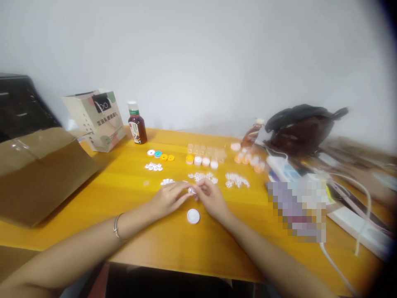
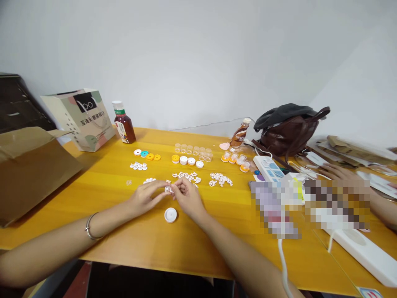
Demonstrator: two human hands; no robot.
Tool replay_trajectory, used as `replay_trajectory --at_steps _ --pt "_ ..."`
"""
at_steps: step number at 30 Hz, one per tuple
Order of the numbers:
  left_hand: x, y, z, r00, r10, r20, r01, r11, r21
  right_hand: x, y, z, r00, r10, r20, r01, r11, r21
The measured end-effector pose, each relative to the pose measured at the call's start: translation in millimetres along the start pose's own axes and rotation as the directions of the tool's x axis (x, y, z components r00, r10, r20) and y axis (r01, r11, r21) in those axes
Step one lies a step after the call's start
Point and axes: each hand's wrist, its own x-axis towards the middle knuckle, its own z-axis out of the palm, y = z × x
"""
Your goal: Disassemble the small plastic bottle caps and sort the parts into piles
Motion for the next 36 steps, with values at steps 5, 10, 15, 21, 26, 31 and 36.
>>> replay_trajectory --at_steps 5,10,15,21,26,31,36 --pt "0 -4 -2.0 0.999 -0.037 -0.003 0.037 0.999 0.003 3 5 -1 0.995 0.094 -0.03 -0.089 0.986 0.139" --pt "0 -7 -5.1 0.984 -0.178 -0.033 0.177 0.984 -0.027 15 5 -25 0.973 0.021 -0.228 -0.018 1.0 0.017" --pt "1 -8 -6.1 0.974 -0.225 0.008 0.226 0.973 -0.053 28 10 -49 0.943 -0.014 -0.332 -0.04 0.987 -0.155" --pt "0 -11 -6.4 0.972 -0.235 0.013 0.235 0.969 -0.081 33 18 -60 0.944 -0.097 -0.317 -0.024 0.933 -0.358" --pt "-1 -11 -6.6 0.973 -0.231 -0.001 0.231 0.97 -0.079 35 26 -64 0.964 -0.081 -0.254 -0.04 0.898 -0.438" --pt "3 -13 -14.8 0.942 -0.334 0.0 0.333 0.94 -0.074 38 31 -66 0.964 -0.158 -0.212 0.003 0.809 -0.588" --pt "5 -14 -15.8 0.921 -0.357 0.158 0.374 0.922 -0.095 40 34 -69 0.971 -0.164 -0.172 0.015 0.766 -0.643"
